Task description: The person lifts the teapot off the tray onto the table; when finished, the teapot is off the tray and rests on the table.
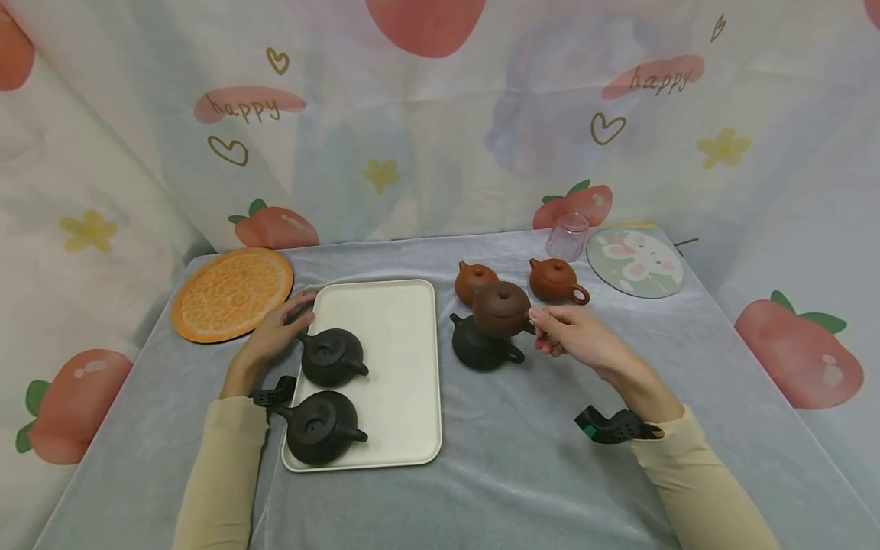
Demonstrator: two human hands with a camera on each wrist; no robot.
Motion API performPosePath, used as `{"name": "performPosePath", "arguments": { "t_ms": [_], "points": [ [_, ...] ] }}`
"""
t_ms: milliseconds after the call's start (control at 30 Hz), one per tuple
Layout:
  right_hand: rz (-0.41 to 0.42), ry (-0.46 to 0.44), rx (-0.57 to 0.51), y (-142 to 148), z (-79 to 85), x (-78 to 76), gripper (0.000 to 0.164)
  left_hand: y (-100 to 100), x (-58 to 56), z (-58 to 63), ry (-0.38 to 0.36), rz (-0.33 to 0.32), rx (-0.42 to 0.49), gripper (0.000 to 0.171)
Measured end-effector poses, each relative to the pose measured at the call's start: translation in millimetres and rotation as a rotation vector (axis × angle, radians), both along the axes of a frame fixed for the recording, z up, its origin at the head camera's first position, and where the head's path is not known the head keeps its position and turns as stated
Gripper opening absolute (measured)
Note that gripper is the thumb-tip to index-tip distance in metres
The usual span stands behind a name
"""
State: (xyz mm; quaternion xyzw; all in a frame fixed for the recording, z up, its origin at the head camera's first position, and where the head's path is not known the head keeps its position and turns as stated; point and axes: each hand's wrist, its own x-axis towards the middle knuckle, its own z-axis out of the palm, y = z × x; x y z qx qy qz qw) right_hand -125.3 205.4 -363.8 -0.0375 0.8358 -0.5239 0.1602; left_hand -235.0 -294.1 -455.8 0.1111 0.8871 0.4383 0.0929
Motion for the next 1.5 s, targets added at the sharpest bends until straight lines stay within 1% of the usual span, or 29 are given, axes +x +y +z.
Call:
{"name": "performPosePath", "arguments": {
  "t_ms": [200,367,533,700,867,900,1033,1100,1133,1167,1500],
  "points": [
    [-0.023,-0.015,0.019,11,-1.6,1.4,0.046,-1,1.6,0.4,-0.001,-0.009,0.027,0.059],
    [-0.039,-0.03,0.03,20,-3.6,3.4,0.045,-1,2.4,2.3,-0.006,-0.006,0.011,0.059],
    [-0.051,-0.03,0.02,30,-8.9,6.0,0.045,-1,1.6,3.1,-0.016,-0.005,0.002,0.06],
    [-0.065,-0.037,0.035,39,-14.2,7.4,0.046,0,1.3,2.8,-0.014,-0.002,-0.003,0.06],
    [-0.082,-0.054,0.039,47,-19.2,8.8,0.048,1,1.7,1.6,-0.009,-0.01,0.024,0.059],
    [-0.087,-0.06,0.039,48,-20.2,8.8,0.048,3,3.2,4.6,-0.017,-0.009,0.031,0.058],
    [-0.096,-0.064,0.046,52,-23.7,8.8,0.049,3,3.6,5.2,-0.021,-0.01,0.035,0.058],
    [-0.097,-0.059,0.049,54,-25.7,8.7,0.048,2,4.1,5.0,-0.018,-0.013,0.041,0.057],
    [-0.097,-0.055,0.051,55,-26.7,8.8,0.048,1,3.2,2.1,-0.01,-0.016,0.038,0.058],
    [-0.097,-0.055,0.053,57,-27.7,9.0,0.048,0,3.6,1.8,-0.006,-0.017,0.044,0.058],
    [-0.086,-0.065,0.061,69,-36.7,10.5,0.048,1,2.8,2.6,-0.012,-0.004,0.03,0.058]
  ]
}}
